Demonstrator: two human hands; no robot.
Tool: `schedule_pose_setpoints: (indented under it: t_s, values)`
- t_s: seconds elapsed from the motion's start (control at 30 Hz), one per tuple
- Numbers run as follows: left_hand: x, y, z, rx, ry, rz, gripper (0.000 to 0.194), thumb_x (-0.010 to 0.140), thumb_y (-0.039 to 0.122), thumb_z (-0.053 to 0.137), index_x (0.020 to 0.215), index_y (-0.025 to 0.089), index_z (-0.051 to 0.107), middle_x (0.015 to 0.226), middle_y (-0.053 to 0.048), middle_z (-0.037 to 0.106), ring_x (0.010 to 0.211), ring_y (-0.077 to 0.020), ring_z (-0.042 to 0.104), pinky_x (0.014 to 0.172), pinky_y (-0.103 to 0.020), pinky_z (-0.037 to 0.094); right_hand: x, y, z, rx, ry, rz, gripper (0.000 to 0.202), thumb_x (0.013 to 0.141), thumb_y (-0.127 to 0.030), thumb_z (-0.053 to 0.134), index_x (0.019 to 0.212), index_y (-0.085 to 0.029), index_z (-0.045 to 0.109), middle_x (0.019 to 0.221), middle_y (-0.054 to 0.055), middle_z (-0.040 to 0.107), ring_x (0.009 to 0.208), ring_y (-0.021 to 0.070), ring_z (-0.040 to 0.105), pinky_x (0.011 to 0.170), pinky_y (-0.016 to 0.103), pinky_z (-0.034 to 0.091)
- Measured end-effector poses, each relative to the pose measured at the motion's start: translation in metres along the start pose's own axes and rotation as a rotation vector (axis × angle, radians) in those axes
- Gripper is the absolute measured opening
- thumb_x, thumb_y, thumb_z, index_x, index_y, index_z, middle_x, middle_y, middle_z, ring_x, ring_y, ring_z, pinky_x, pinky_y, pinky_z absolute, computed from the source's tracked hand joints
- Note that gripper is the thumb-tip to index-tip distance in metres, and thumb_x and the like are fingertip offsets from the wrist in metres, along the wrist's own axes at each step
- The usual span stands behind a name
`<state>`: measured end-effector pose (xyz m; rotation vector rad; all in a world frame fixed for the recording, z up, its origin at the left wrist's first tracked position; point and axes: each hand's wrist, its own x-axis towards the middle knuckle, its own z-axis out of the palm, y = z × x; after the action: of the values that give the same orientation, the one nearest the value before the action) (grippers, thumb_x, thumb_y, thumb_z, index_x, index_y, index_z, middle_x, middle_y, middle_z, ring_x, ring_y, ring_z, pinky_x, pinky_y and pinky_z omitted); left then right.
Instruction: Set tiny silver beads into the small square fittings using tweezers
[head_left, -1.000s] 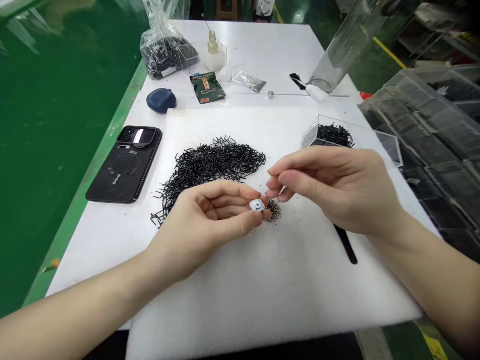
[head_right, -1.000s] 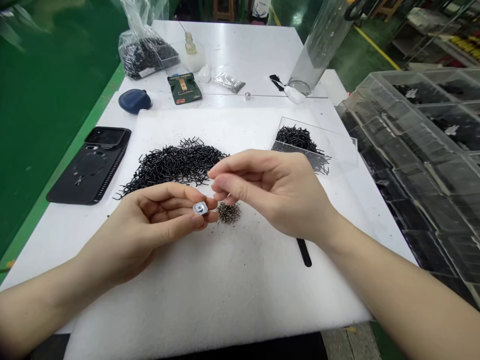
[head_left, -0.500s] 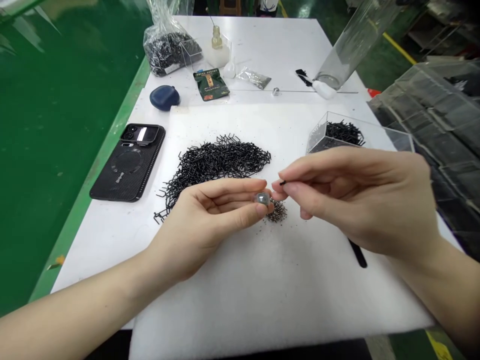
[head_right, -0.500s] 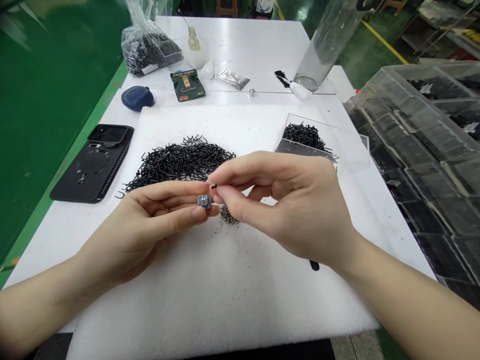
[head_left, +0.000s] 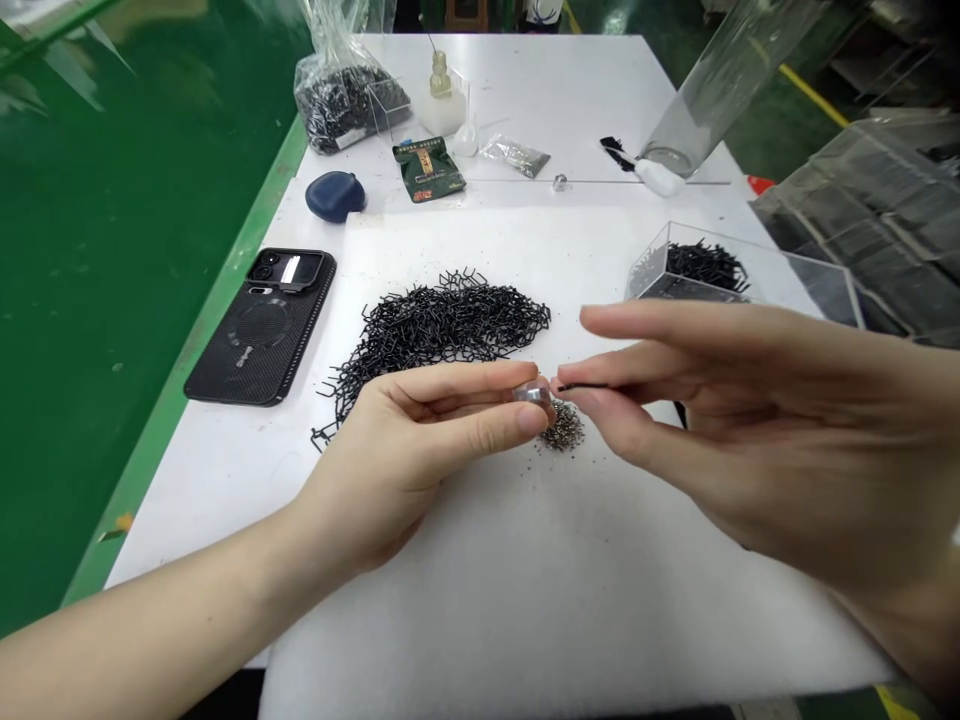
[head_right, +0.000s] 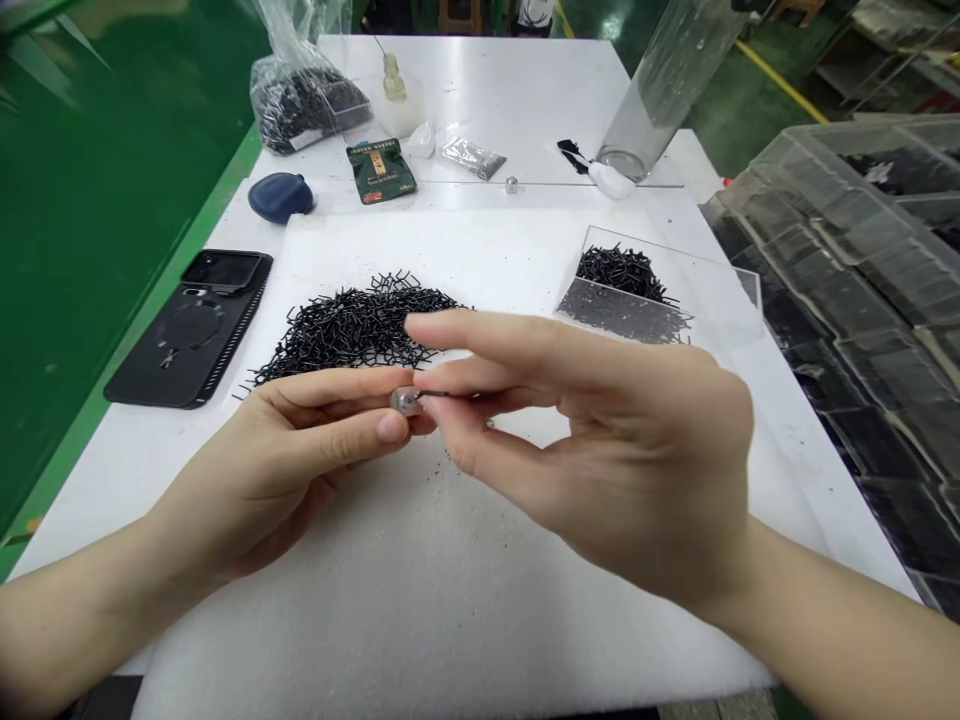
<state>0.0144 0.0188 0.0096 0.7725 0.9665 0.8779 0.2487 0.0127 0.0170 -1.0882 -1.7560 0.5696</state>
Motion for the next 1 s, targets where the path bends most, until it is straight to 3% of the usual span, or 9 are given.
schedule_pose_setpoints:
  t_s: [0.17,0.3,0.5,0.67,0.8,0.9,1.0]
  values:
    - [0.000,-0.002,-0.001,0.017,-0.026,0.013,0.031,0.074,0.041,0.124,0.096,0.045,0.102,0.115,0.005,0.101,0.116,-0.0201,0.096,0.103,-0.021,0.075,-0.009,0.000,-0.005,-0.148,-0.027,-0.044,0.042,0.106,-0.026,0.096,0.137,-0.052,0.089,0.122,-0.007,0.098,0.102,0.0345,0.098,0.097,0.058,0.084]
    - [-0.002,-0.003,-0.002,0.000,-0.030,0.015,0.030,0.076,0.047,0.124,0.097,0.043,0.103,0.112,0.004,0.101,0.115,-0.0204,0.096,0.103,-0.020,0.075,-0.007,-0.003,-0.006,-0.209,-0.032,-0.015,0.035,0.105,-0.034,0.097,0.131,-0.052,0.085,0.120,-0.009,0.098,0.106,0.0354,0.098,0.086,0.058,0.082]
    - [0.000,-0.003,-0.001,-0.028,-0.042,0.019,0.031,0.074,0.035,0.124,0.095,0.042,0.103,0.105,0.005,0.100,0.110,-0.0192,0.097,0.100,-0.020,0.075,-0.001,-0.005,-0.004,0.001,-0.080,0.075,0.042,0.102,-0.032,0.097,0.130,-0.060,0.082,0.111,-0.011,0.097,0.098,0.0358,0.097,0.084,0.061,0.082]
    - [0.000,-0.002,0.000,-0.010,-0.021,0.019,0.032,0.071,0.042,0.125,0.093,0.041,0.102,0.110,0.004,0.101,0.114,-0.0243,0.096,0.109,-0.032,0.077,0.001,-0.007,-0.008,-0.026,-0.068,0.074,0.038,0.100,-0.030,0.099,0.125,-0.054,0.083,0.110,-0.009,0.098,0.098,0.0345,0.097,0.085,0.058,0.084]
    - [-0.001,-0.002,0.000,-0.015,-0.017,0.018,0.030,0.074,0.035,0.123,0.096,0.039,0.103,0.112,0.001,0.101,0.120,-0.0297,0.096,0.116,-0.041,0.077,0.003,-0.005,-0.005,0.000,-0.059,0.012,0.040,0.099,-0.020,0.097,0.124,-0.049,0.085,0.108,-0.008,0.098,0.095,0.0322,0.097,0.087,0.053,0.087]
    - [-0.003,-0.002,0.000,-0.036,-0.023,0.022,0.026,0.081,0.025,0.118,0.099,0.036,0.103,0.114,0.001,0.101,0.118,-0.0253,0.096,0.111,-0.030,0.075,0.007,-0.004,0.000,0.036,-0.033,-0.063,0.043,0.094,-0.007,0.092,0.118,-0.041,0.085,0.101,-0.008,0.097,0.082,0.0280,0.097,0.076,0.043,0.087]
    - [-0.003,-0.002,0.001,-0.058,-0.025,0.023,0.027,0.082,0.018,0.115,0.098,0.035,0.103,0.112,0.001,0.101,0.111,-0.0186,0.095,0.102,-0.019,0.072,0.009,-0.004,0.002,0.024,-0.022,-0.064,0.037,0.094,-0.005,0.090,0.112,-0.038,0.083,0.100,-0.007,0.097,0.077,0.0238,0.095,0.075,0.036,0.087]
